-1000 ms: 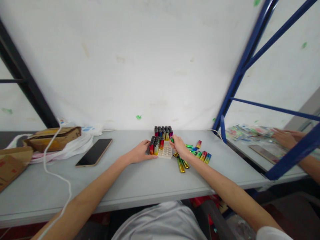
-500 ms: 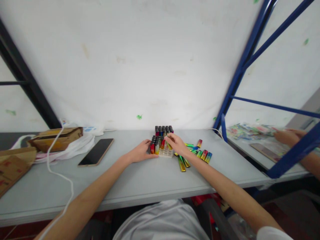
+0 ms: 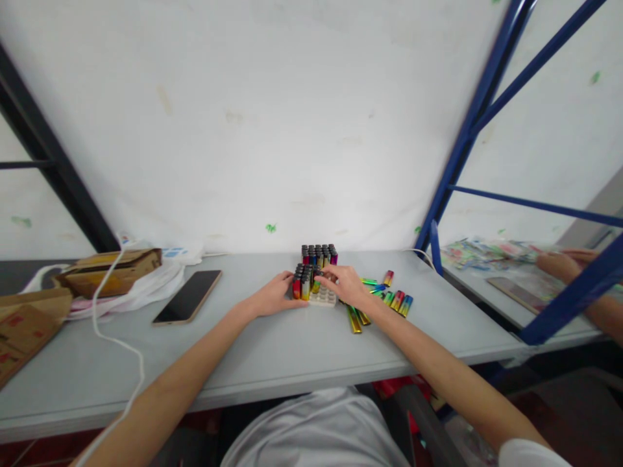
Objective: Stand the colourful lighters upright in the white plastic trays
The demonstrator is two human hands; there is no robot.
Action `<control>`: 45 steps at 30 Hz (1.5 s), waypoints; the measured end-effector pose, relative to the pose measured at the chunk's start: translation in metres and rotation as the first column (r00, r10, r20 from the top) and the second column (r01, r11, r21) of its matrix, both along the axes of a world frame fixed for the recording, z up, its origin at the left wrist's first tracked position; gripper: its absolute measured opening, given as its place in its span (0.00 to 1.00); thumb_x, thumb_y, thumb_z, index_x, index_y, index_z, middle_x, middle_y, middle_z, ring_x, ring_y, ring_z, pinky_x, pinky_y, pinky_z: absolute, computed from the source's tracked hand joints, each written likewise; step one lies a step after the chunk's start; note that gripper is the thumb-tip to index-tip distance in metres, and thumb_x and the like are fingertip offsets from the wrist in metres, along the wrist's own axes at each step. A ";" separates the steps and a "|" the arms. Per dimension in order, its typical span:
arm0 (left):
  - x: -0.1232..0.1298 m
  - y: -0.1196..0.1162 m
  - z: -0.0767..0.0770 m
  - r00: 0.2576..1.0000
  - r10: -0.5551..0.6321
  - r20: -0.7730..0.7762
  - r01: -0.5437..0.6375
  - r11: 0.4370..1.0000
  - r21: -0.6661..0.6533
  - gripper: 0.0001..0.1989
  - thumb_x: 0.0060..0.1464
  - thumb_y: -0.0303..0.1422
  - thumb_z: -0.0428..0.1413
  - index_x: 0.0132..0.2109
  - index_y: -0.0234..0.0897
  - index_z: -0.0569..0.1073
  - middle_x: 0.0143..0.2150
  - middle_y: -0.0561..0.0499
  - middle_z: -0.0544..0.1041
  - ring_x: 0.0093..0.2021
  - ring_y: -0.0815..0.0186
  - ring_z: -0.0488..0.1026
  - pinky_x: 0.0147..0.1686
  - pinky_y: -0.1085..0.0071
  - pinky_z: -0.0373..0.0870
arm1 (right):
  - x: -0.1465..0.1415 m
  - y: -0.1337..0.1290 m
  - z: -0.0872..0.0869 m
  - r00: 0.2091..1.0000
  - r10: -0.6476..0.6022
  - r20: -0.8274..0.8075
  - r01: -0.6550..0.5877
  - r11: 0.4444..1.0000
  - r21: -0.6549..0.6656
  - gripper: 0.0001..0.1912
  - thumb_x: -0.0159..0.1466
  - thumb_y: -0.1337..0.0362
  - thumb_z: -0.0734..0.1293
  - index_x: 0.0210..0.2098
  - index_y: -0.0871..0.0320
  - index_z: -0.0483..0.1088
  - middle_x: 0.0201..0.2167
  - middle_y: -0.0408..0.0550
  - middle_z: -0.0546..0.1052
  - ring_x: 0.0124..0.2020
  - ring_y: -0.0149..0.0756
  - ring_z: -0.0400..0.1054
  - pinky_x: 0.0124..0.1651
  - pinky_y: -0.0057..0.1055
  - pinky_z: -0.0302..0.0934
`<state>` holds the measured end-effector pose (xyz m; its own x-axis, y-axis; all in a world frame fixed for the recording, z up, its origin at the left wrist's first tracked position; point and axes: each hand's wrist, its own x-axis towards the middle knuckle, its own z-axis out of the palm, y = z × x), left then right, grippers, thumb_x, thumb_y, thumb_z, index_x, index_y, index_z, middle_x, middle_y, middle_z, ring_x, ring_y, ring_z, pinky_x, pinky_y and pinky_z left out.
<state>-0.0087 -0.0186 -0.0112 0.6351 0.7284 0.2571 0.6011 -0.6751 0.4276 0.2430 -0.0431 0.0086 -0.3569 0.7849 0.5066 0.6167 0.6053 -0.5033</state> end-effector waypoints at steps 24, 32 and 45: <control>0.002 0.001 0.001 1.000 0.019 0.016 -0.019 1.000 0.006 0.33 0.50 0.60 0.61 0.48 0.36 0.77 0.53 0.38 0.75 0.54 0.46 0.73 0.61 0.52 0.68 | 0.021 -0.002 0.032 0.961 -0.086 0.261 0.086 0.996 0.013 0.25 0.74 0.50 0.61 0.30 0.60 0.77 0.23 0.44 0.77 0.23 0.30 0.65 0.31 0.27 0.51; 0.002 0.002 0.001 1.000 0.006 0.029 -0.005 1.000 -0.004 0.35 0.49 0.62 0.60 0.48 0.35 0.78 0.53 0.39 0.75 0.54 0.47 0.72 0.62 0.53 0.68 | 0.061 -0.060 0.043 0.904 -0.210 0.372 0.242 0.970 -0.041 0.13 0.71 0.56 0.66 0.38 0.58 0.77 0.31 0.48 0.82 0.32 0.37 0.75 0.37 0.29 0.58; 0.001 0.003 -0.003 1.000 0.010 0.002 -0.010 0.999 0.041 0.33 0.51 0.61 0.60 0.48 0.35 0.77 0.51 0.39 0.75 0.52 0.48 0.73 0.59 0.56 0.70 | 0.037 -0.067 -0.007 0.770 -0.344 0.537 0.405 0.914 0.006 0.19 0.68 0.65 0.67 0.58 0.62 0.70 0.51 0.62 0.77 0.52 0.51 0.73 0.52 0.39 0.64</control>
